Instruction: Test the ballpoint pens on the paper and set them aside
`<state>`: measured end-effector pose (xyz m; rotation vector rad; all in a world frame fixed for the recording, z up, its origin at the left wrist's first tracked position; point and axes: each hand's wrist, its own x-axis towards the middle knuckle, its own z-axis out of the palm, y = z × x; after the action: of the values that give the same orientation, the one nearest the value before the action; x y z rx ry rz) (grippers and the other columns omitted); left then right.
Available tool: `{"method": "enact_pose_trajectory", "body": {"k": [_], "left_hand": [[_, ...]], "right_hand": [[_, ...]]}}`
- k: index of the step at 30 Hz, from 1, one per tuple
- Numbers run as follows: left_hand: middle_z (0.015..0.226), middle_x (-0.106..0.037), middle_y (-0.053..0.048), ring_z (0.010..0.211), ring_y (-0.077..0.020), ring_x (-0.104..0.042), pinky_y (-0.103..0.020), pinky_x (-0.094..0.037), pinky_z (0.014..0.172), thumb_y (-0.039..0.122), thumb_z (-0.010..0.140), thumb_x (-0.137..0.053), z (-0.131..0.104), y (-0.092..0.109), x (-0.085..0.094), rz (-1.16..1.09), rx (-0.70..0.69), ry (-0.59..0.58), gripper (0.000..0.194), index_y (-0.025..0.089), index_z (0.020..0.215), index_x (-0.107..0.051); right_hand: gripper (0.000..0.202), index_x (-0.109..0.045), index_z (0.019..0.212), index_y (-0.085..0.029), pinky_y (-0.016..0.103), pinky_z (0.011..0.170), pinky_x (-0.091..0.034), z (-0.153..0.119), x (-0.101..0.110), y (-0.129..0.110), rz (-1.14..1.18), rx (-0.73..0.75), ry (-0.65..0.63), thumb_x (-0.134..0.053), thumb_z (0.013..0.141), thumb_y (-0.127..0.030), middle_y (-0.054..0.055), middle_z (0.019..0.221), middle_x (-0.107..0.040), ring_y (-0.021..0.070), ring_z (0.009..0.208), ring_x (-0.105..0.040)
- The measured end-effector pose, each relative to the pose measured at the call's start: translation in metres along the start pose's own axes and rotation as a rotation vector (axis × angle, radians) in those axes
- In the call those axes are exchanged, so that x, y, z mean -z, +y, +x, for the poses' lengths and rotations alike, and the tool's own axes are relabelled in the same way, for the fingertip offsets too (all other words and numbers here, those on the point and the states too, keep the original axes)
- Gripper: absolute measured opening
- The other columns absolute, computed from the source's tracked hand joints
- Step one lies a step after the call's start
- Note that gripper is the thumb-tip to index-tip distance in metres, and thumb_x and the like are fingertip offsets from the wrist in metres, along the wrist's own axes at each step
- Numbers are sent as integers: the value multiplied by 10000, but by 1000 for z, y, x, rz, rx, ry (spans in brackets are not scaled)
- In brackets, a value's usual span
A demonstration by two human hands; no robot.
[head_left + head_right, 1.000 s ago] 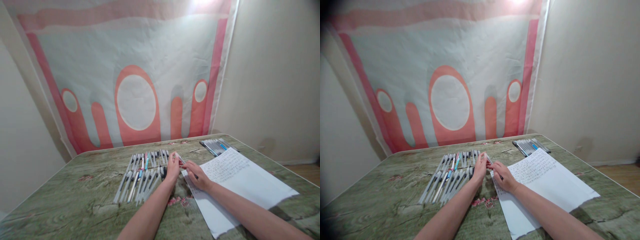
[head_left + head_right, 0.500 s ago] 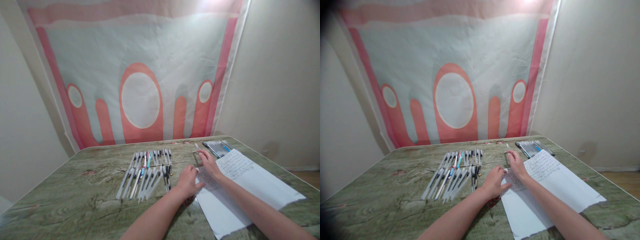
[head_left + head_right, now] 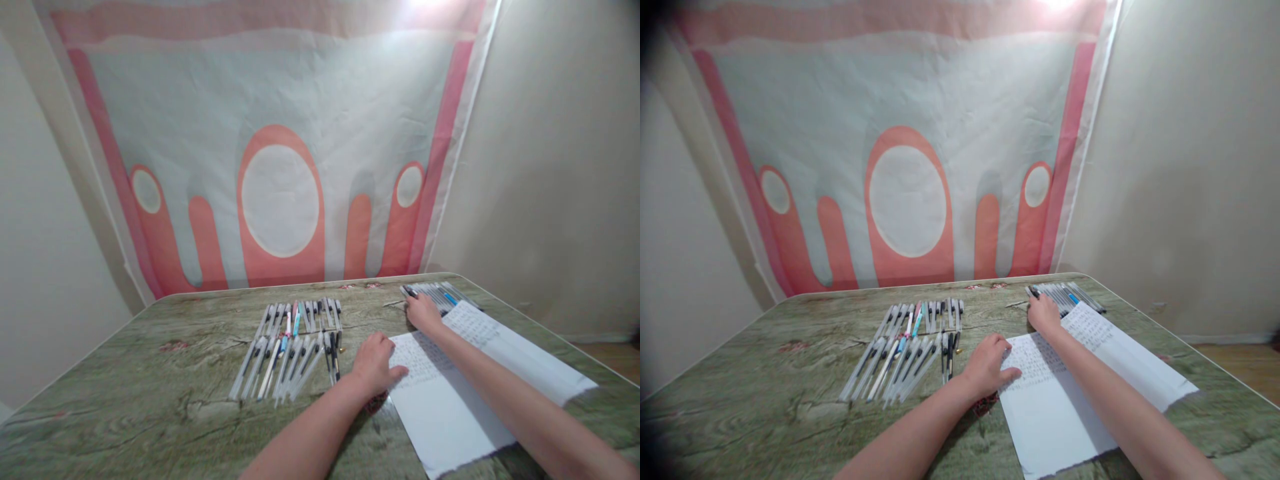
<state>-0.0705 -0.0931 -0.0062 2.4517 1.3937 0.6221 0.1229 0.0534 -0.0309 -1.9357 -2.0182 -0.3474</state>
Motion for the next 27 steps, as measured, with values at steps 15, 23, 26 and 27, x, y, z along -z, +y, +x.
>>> {"method": "enact_pose_trajectory", "body": {"k": [15, 23, 26, 27], "left_hand": [[990, -508, -85, 921, -230, -468, -340, -379, 811, 442, 664, -591, 0, 1, -3, -36, -4, 27, 394, 188, 963, -548], [953, -557, -85, 891, -244, -505, -348, -396, 797, 333, 610, -649, 6, -4, 5, -140, -29, 38, 354, 187, 926, -581], [858, -587, -74, 841, -242, -530, -351, -395, 797, 218, 571, -664, 12, -13, 29, -219, 36, 113, 241, 202, 806, -615], [798, -592, -70, 803, -239, -540, -357, -393, 789, 183, 567, -655, 13, -18, 40, -220, 102, 153, 186, 203, 748, -618]], "right_hand": [[188, -608, 847, -138, 305, 807, -366, 5, -4, -64, 457, 223, 58, -469, 723, -160, 93, 887, -566, 190, 856, -504], [195, -616, 811, -151, 268, 697, -417, -2, -20, -89, 708, 229, 23, -444, 721, -165, 36, 785, -611, 135, 699, -535], [187, -610, 810, -149, 261, 666, -415, -7, -15, -88, 734, 230, 48, -445, 727, -178, 35, 770, -601, 132, 674, -526], [181, -607, 814, -147, 258, 656, -413, -9, -12, -88, 750, 251, 61, -451, 731, -186, 35, 767, -596, 130, 665, -522]]}}
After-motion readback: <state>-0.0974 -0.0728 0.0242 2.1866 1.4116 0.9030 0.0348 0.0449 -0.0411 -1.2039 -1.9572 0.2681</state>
